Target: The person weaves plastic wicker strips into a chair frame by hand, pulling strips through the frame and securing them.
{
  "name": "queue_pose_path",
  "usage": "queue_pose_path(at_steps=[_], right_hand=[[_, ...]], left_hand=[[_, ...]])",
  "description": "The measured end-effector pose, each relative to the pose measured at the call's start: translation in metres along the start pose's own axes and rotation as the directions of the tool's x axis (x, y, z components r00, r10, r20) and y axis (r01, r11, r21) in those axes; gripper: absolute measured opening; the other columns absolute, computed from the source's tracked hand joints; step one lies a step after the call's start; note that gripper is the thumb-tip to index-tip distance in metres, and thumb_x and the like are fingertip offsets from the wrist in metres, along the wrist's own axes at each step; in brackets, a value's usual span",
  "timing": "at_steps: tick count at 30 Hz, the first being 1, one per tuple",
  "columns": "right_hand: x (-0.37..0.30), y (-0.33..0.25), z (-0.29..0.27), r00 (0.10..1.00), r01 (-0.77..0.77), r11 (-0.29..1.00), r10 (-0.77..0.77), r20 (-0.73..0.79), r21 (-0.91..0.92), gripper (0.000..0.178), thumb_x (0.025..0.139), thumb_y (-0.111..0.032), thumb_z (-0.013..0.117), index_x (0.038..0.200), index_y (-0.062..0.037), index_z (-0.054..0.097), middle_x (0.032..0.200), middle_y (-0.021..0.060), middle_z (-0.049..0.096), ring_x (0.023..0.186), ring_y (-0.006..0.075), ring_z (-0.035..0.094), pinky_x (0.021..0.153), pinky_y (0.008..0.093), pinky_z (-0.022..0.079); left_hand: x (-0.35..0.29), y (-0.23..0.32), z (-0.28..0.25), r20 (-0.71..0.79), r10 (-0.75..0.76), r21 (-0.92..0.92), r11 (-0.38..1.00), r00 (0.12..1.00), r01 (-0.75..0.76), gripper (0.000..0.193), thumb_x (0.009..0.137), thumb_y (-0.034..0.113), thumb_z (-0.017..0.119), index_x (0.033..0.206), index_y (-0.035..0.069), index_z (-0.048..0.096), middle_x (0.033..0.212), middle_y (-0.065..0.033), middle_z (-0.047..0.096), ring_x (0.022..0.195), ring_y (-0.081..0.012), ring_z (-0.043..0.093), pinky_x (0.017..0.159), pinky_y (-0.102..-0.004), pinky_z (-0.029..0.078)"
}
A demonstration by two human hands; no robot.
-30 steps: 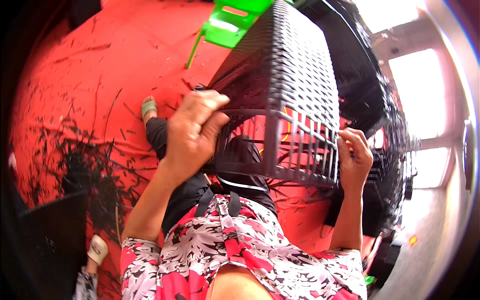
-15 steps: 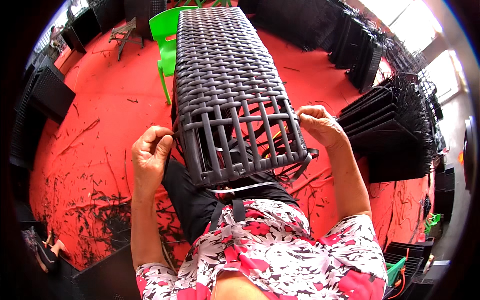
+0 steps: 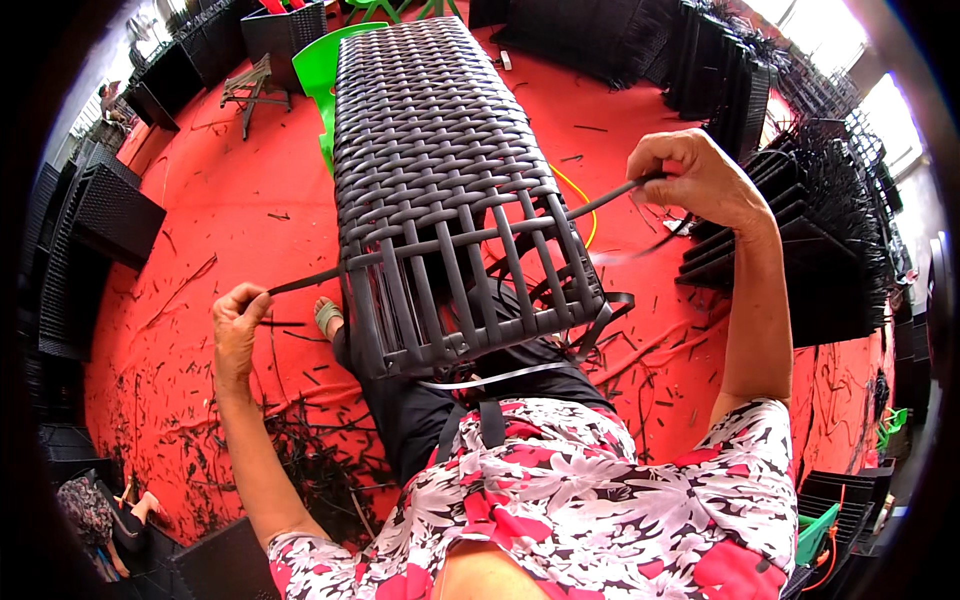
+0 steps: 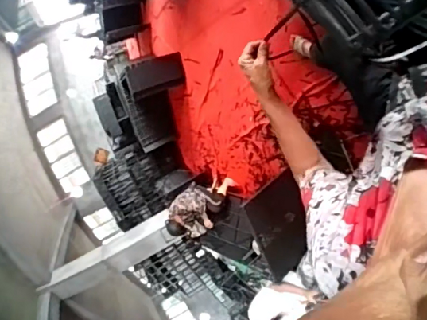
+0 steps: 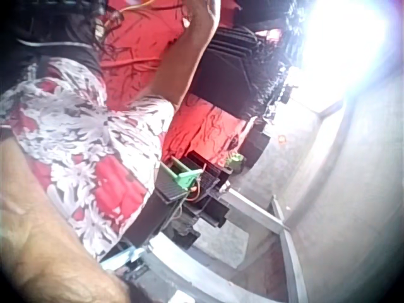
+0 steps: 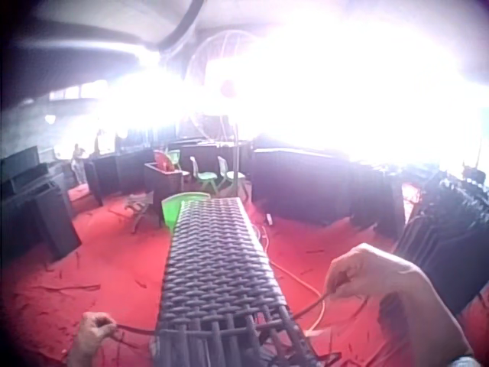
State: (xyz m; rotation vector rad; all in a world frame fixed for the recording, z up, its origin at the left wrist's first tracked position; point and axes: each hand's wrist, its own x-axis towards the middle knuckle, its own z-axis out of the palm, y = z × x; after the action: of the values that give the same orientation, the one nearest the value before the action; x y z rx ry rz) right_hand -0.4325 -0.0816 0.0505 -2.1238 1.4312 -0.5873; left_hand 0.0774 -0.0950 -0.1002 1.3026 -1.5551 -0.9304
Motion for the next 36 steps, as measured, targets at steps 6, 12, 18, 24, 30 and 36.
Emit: queue_pose_path(at_steps=[6, 12, 18, 24, 30, 36], right_hand=[[0.016, 0.014, -0.005, 0.924, 0.170, 0.868, -0.306, -0.231, -0.467, 0.020, 0.061, 0.003, 0.065, 0.080, 0.0008, 0.061, 0.076, 0.0107, 0.060, 0.070, 0.0274, 0.059, 0.065, 0.0360, 0.047], [0.013, -0.012, 0.003, 0.999, -0.025, 0.991, 0.028, -0.019, 0.134, 0.022, 0.080, -0.004, 0.066, 0.101, -0.0027, 0.064, 0.090, 0.0017, 0.064, 0.078, 0.0093, 0.057, 0.071, 0.0265, 0.048], [-0.005, -0.013, 0.053, 0.915, -0.049, 0.988, 0.104, -0.389, 0.150, 0.033, 0.088, -0.011, 0.060, 0.120, -0.0025, 0.055, 0.098, 0.0073, 0.065, 0.081, 0.0118, 0.057, 0.074, 0.0267, 0.048], [-0.019, -0.009, 0.078, 0.908, -0.131, 0.844, 0.313, -0.279, 0.520, 0.034, 0.093, -0.013, 0.057, 0.123, 0.0010, 0.050, 0.090, 0.0071, 0.064, 0.079, 0.0084, 0.058, 0.069, 0.0214, 0.049], [-0.004, -0.010, 0.087, 0.899, -0.152, 0.884, 0.309, -0.309, 0.443, 0.038, 0.092, -0.018, 0.058, 0.123, 0.0019, 0.049, 0.076, 0.0064, 0.065, 0.069, 0.0075, 0.057, 0.062, 0.0231, 0.047], [0.011, -0.013, 0.083, 0.908, -0.198, 0.938, 0.285, -0.308, 0.285, 0.035, 0.089, -0.018, 0.059, 0.117, 0.0008, 0.052, 0.067, 0.0076, 0.064, 0.061, 0.0075, 0.055, 0.056, 0.0268, 0.043]], left_hand=[[-0.044, -0.173, -0.102, -0.323, -0.211, 0.249, 0.922, 0.923, 0.298, 0.022, 0.087, 0.014, 0.060, 0.069, 0.002, 0.057, 0.062, 0.0016, 0.051, 0.058, -0.0071, 0.044, 0.056, -0.0252, 0.036], [-0.127, -0.248, -0.145, -0.760, -0.190, 0.437, 0.559, 0.621, 0.705, 0.028, 0.083, 0.027, 0.061, 0.079, -0.001, 0.064, 0.072, -0.0138, 0.065, 0.063, -0.0272, 0.059, 0.063, -0.0382, 0.048], [-0.225, -0.267, -0.225, -0.957, -0.042, 0.276, 0.153, 0.286, 0.949, 0.038, 0.078, 0.032, 0.068, 0.097, -0.001, 0.067, 0.089, -0.0187, 0.067, 0.078, -0.0343, 0.064, 0.074, -0.0439, 0.049], [-0.061, -0.059, 0.018, -0.590, 0.154, 0.314, 0.948, 0.792, 0.049, 0.017, 0.086, 0.012, 0.065, 0.098, 0.002, 0.066, 0.099, -0.0091, 0.065, 0.093, -0.0171, 0.060, 0.080, -0.0316, 0.048], [-0.032, 0.073, 0.128, -0.192, 0.563, 0.332, 0.808, 0.804, -0.486, 0.020, 0.071, 0.006, 0.072, 0.089, 0.003, 0.064, 0.093, -0.0121, 0.062, 0.088, -0.0292, 0.060, 0.077, -0.0384, 0.046], [-0.019, 0.077, 0.129, -0.087, 0.730, 0.560, 0.598, 0.677, -0.573, 0.020, 0.069, 0.003, 0.068, 0.088, 0.001, 0.062, 0.087, -0.0130, 0.061, 0.081, -0.0297, 0.058, 0.069, -0.0386, 0.045]])
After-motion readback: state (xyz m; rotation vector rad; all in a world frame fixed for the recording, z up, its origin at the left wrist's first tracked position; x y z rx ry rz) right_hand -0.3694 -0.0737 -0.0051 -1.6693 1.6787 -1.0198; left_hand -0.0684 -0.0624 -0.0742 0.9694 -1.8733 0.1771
